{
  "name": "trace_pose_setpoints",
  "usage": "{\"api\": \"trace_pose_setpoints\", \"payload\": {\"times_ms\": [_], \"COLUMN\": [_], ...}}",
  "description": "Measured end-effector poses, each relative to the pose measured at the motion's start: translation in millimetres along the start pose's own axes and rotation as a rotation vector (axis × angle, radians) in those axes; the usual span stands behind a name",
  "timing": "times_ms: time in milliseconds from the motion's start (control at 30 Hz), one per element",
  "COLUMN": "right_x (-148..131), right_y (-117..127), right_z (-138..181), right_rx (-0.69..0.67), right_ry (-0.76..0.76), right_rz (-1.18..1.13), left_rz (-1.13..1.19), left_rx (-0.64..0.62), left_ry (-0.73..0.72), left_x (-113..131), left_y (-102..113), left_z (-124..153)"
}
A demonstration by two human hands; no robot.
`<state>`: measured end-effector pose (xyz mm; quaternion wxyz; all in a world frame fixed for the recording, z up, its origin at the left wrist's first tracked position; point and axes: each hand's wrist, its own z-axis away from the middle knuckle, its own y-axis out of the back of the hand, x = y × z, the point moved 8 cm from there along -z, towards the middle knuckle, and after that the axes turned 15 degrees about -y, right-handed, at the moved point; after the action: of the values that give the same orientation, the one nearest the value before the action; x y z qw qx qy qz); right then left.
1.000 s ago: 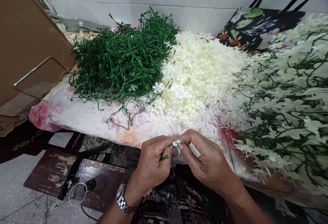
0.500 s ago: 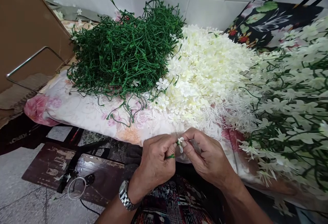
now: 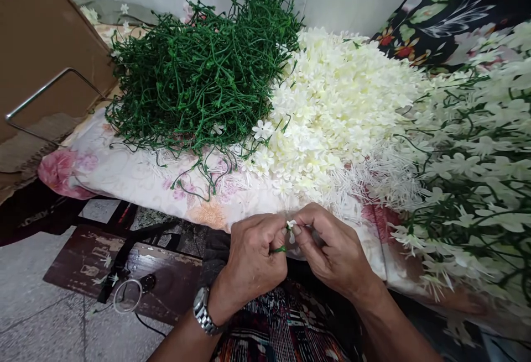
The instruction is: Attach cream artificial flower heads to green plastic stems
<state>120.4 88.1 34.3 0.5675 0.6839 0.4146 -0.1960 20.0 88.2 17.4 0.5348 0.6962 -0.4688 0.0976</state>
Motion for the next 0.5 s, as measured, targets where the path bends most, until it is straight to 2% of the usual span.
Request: {"api": "trace_pose_setpoints", "payload": {"times_ms": [300, 500], "right_x": [-4.9, -6.1], "right_y": [0.1, 7.2], "right_z": [1.9, 1.4], "right_rx": [0.02, 0.013], "right_ry": [0.051, 0.028], "right_rz": [-0.016, -0.08], "left_rz": [-0.012, 0.133], "left_rx": [0.013, 0.02], "left_ry": [0.015, 0.026], "left_x": [0.2, -1.3], "left_y": [3.4, 6.8], "left_z": [-2.4, -1.7]}}
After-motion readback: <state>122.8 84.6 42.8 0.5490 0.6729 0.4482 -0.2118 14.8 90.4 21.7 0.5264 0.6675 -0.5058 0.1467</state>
